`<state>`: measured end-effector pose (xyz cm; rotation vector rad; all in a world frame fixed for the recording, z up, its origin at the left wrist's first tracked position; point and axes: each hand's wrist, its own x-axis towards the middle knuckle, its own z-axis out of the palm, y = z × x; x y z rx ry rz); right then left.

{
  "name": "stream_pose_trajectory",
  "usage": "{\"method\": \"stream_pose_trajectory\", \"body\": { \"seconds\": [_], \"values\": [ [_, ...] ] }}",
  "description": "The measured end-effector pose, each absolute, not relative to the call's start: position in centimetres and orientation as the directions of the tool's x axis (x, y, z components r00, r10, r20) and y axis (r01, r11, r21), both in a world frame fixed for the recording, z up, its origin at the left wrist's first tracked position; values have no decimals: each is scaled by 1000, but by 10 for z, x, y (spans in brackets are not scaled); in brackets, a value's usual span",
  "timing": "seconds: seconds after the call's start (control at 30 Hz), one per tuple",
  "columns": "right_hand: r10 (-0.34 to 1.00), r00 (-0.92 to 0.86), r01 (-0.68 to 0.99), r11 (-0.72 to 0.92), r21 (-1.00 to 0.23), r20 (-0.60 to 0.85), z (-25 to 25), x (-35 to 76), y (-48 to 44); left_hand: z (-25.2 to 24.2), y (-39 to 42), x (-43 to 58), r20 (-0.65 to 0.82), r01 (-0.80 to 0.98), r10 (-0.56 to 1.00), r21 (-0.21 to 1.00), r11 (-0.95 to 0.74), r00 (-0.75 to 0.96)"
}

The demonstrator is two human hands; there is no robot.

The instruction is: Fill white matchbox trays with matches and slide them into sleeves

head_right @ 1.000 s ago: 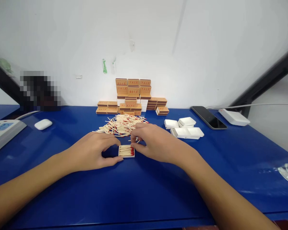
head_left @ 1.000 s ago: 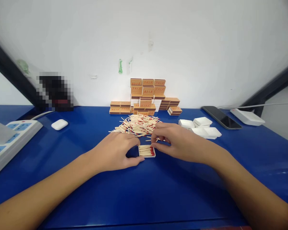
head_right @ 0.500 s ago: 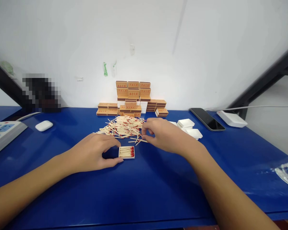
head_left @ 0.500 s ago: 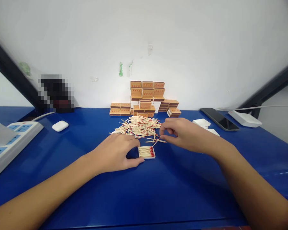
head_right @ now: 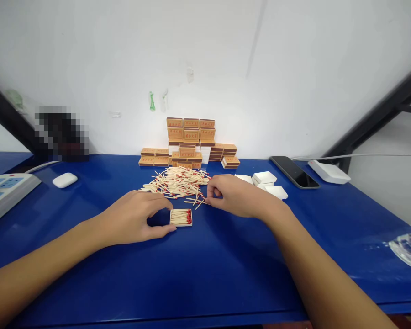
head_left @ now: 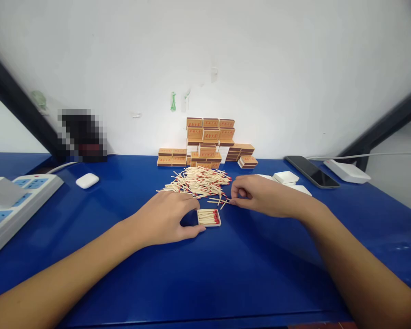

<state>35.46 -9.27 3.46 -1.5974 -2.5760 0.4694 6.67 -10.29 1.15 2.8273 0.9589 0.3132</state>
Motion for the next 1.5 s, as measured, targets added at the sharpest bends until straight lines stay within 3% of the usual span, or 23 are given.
{"method": "stream_pose_trajectory", "body": {
  "seconds": [0.27, 0.4, 0.57, 0.77, 1.2, 1.33, 1.5],
  "values": [
    [856, -516, 713, 445, -542, 23, 47, 334, -105, 11, -103, 67, 158, 584, 611, 188, -790, 776],
    [857, -515, 704, 414, -577, -15, 47, 325, -112, 12, -104, 67, 163, 578, 616, 228, -783, 771],
    [833, -538, 705, 361, -610, -129, 47, 319, -118, 13, -109, 71, 164, 487, 585, 405, -774, 794],
    [864, -480, 710, 280, -646, -153, 37, 312, -120, 12, -113, 74, 120, 510, 591, 389, -767, 798],
    [921, -388, 812, 330, -481, -24, 34, 313, -120, 8, -111, 74, 141, 546, 603, 303, -781, 785],
    [906, -411, 825, 324, -464, -98, 35, 314, -119, 6, -110, 72, 151, 557, 615, 300, -775, 774],
    [818, -540, 761, 375, -530, -197, 40, 318, -116, 9, -111, 72, 157, 579, 642, 312, -753, 750]
  ]
}}
